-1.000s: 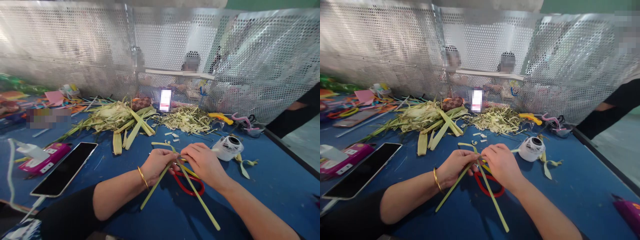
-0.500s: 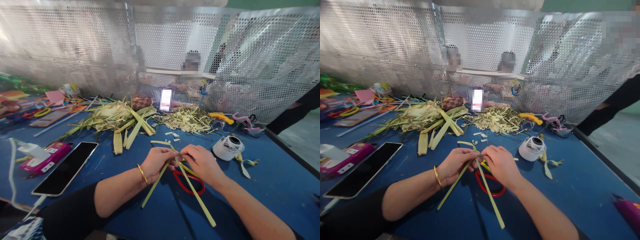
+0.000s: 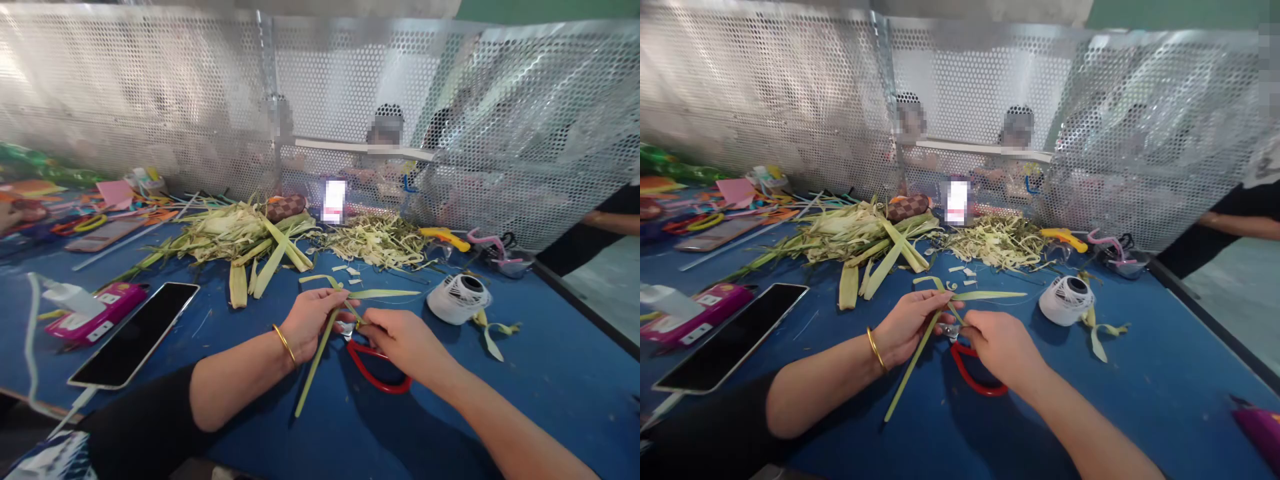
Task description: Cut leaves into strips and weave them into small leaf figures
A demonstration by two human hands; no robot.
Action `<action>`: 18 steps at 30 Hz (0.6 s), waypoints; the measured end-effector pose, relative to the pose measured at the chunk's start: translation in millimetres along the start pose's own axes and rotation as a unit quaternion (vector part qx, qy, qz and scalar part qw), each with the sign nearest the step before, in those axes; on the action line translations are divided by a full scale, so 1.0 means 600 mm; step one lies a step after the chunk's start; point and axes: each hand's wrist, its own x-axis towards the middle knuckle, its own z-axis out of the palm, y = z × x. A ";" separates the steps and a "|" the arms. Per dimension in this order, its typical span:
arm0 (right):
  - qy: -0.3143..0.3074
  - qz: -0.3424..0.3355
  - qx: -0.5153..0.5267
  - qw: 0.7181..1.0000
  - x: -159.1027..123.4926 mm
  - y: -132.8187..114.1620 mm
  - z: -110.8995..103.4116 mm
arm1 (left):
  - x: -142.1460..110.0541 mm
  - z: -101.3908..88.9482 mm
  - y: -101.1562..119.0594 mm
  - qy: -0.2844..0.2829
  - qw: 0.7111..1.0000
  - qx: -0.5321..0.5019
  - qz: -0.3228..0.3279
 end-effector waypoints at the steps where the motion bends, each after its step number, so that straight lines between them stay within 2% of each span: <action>1: 0.009 -0.018 -0.023 1.000 0.003 0.006 0.004 | 0.002 -0.001 0.001 -0.008 1.000 -0.016 -0.008; 4: 0.069 -0.094 -0.135 0.984 0.006 0.019 0.008 | 0.006 -0.003 0.001 -0.033 0.997 -0.059 -0.034; 6: 0.161 -0.153 -0.188 0.957 0.000 0.013 0.004 | 0.007 -0.003 0.001 -0.035 0.996 -0.066 -0.038; 9: 0.344 -0.237 -0.185 0.890 -0.014 -0.007 -0.006 | 0.001 0.002 -0.003 -0.027 0.999 -0.043 -0.011; 10: 0.379 -0.244 -0.180 0.874 -0.018 -0.013 -0.008 | -0.002 0.005 -0.005 -0.030 0.999 -0.028 0.001; 11: 0.392 -0.234 -0.174 0.872 -0.020 -0.017 -0.008 | -0.006 0.008 -0.008 -0.037 0.999 -0.010 0.011; 13: 0.364 -0.161 -0.143 0.906 -0.017 -0.019 -0.006 | -0.014 0.013 -0.016 -0.059 0.998 0.029 0.022; 15: 0.275 -0.058 -0.054 0.958 -0.008 -0.014 -0.001 | -0.022 0.018 -0.023 -0.090 0.993 0.070 0.019; 16: 0.222 -0.014 0.007 0.975 -0.003 -0.012 0.001 | -0.025 0.020 -0.027 -0.108 0.990 0.090 0.014; 18: 0.124 0.054 0.141 0.981 0.006 -0.008 0.005 | -0.030 0.022 -0.032 -0.139 0.982 0.127 0.007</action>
